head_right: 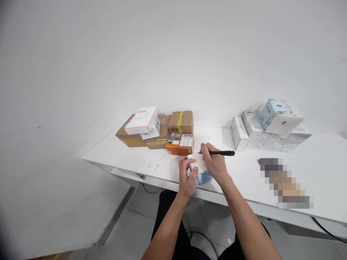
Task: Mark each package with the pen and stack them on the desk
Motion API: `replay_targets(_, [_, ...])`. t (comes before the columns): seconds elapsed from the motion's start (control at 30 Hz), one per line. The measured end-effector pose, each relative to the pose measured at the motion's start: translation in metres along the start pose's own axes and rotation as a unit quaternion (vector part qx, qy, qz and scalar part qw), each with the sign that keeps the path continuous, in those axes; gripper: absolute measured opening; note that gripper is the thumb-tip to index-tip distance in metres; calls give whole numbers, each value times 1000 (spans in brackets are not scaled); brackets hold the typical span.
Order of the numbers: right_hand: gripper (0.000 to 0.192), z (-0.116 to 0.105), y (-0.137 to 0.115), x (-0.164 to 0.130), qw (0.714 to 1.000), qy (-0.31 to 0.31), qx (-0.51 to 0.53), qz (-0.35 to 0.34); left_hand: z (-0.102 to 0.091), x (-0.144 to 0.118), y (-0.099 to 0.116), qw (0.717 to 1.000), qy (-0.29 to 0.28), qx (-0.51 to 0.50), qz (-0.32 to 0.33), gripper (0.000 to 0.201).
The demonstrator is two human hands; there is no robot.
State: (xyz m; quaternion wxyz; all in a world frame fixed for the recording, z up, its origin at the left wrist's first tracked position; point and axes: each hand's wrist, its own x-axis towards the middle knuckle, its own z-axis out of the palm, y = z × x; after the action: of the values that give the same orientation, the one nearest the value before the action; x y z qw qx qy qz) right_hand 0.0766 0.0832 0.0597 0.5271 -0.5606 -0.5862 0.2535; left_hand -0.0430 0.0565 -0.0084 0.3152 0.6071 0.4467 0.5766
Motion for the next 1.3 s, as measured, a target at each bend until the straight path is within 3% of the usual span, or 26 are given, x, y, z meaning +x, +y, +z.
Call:
replay_targets(0.1, [41, -2, 2, -1, 995, 38, 88, 27, 0, 0, -1, 1000, 3, -2, 3, 19])
replay_targets(0.2, [37, -8, 8, -1, 977, 114, 169, 64, -1, -1, -1, 1000, 2, -3, 3, 19])
replay_targets(0.27, [34, -15, 20, -3, 969, 177, 160, 68, -1, 0, -1, 1000, 2, -5, 9, 18])
replay_targets(0.33, [29, -25, 40, -6, 973, 216, 64, 54, -2, 0, 0, 1000, 0, -6, 15, 18])
replay_targets(0.4, [26, -37, 67, -10, 973, 208, -95, 27, -2, 0, 0, 1000, -3, -8, 15, 17])
replay_targets(0.47, [30, -47, 95, -16, 961, 131, -242, -25, -2, 1, 0, 1000, -3, -10, 11, 17])
replay_targets(0.57, [40, -55, 128, -23, 910, 16, -412, -49, -2, 1, 1, 1000, 2, -9, 10, 17])
replay_targets(0.67, [46, -55, 145, -26, 869, -25, -494, -13, -2, 0, 2, 1000, 4, -3, 14, 18])
replay_targets(0.77, [47, -50, 153, -26, 860, -18, -509, 27, -3, 0, 2, 1000, 1, 5, 15, 20])
replay_targets(0.9, [51, -48, 161, -26, 877, 10, -479, 32, -4, 0, 0, 1000, 0, 10, 14, 20])
replay_targets(1.0, [49, -55, 164, -28, 896, 71, -439, -6, -4, 0, -1, 1000, 1, 9, 18, 20])
replay_targets(1.1, [42, -71, 166, -31, 887, 155, -434, -34, -3, 0, -1, 1000, 1, 11, 21, 20])
replay_targets(1.2, [46, -102, 170, -32, 853, 238, -463, 39, -4, 0, -1, 1000, -1, 15, 24, 20])
replay_targets(1.3, [64, -140, 179, -31, 833, 237, -451, 213, -3, 1, -1, 1000, 2, 13, 24, 20])
